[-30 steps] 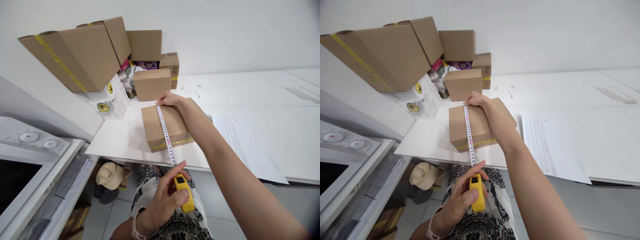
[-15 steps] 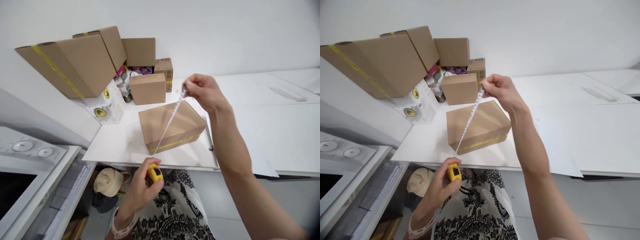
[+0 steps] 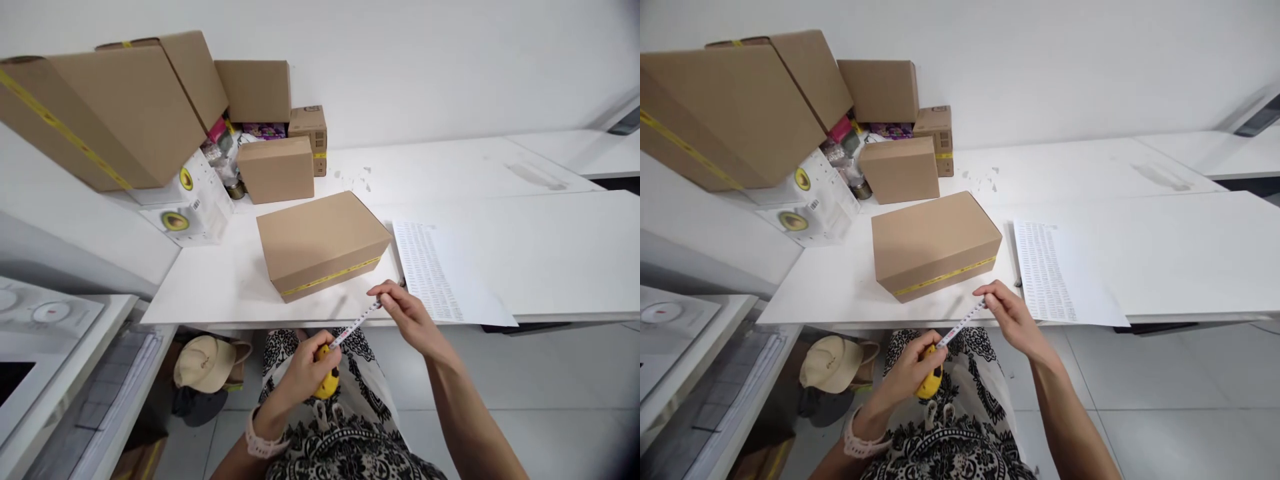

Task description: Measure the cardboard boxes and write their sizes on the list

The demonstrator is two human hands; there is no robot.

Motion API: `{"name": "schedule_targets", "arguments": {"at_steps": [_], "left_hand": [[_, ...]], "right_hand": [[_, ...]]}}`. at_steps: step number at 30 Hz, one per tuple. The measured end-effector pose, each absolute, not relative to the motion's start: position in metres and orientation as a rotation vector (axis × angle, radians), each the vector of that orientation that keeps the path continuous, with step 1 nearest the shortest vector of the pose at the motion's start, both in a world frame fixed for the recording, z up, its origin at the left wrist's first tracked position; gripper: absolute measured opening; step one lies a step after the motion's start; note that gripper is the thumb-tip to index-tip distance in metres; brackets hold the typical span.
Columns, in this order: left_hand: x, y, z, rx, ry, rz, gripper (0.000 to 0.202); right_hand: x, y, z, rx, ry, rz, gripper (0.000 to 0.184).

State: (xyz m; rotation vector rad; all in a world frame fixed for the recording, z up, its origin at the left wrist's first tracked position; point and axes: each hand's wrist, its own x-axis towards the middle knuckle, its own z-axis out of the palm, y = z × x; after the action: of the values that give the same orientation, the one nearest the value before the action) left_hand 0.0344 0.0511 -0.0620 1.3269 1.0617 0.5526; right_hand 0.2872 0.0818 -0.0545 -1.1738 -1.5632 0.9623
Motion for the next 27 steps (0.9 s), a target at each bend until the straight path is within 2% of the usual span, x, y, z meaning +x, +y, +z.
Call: {"name": "schedule_targets", "arguments": {"at_steps": [3,6,11,13,15,17,21,24,27], "left_hand": [[0.047,0.043,-0.067,1.405,1.1,0.675,0.04],[0.036,0.037,-0.063,1.339,1.193,0.913,0.044],[-0.003,0.061,-0.06,0.907,1.456,1.591,0.04],[-0.011,0.078,-0.06,0.835,1.477,1.646,0.044],[-0.016,0.093,-0.057,0.847,1.434,1.57,0.047],[-0.02,0.1,-0.047,0.875,1.361,1.48,0.047],[-0.036,0.102,-0.005,0.987,1.226,1.532,0.04],[-0.046,0.11,0.024,1.059,1.199,1.568,0.034],[-0.043,0.117,0.036,1.008,1.212,1.565,0.031]], "right_hand": [[0.268,0.084,-0.041,-1.063,-1.658,0.933,0.023],[0.263,0.087,-0.042,-1.016,-1.528,0.865,0.028],[0.284,0.121,-0.074,-1.371,-1.039,0.631,0.053],[0.288,0.137,-0.085,-1.456,-0.983,0.725,0.065],[0.286,0.146,-0.088,-1.444,-1.018,0.843,0.068],[0.28,0.144,-0.078,-1.388,-1.116,0.865,0.066],[0.268,0.121,-0.036,-1.304,-1.259,0.604,0.057],[0.262,0.114,-0.011,-1.309,-1.257,0.426,0.042],[0.259,0.123,-0.007,-1.332,-1.243,0.344,0.032]]}}
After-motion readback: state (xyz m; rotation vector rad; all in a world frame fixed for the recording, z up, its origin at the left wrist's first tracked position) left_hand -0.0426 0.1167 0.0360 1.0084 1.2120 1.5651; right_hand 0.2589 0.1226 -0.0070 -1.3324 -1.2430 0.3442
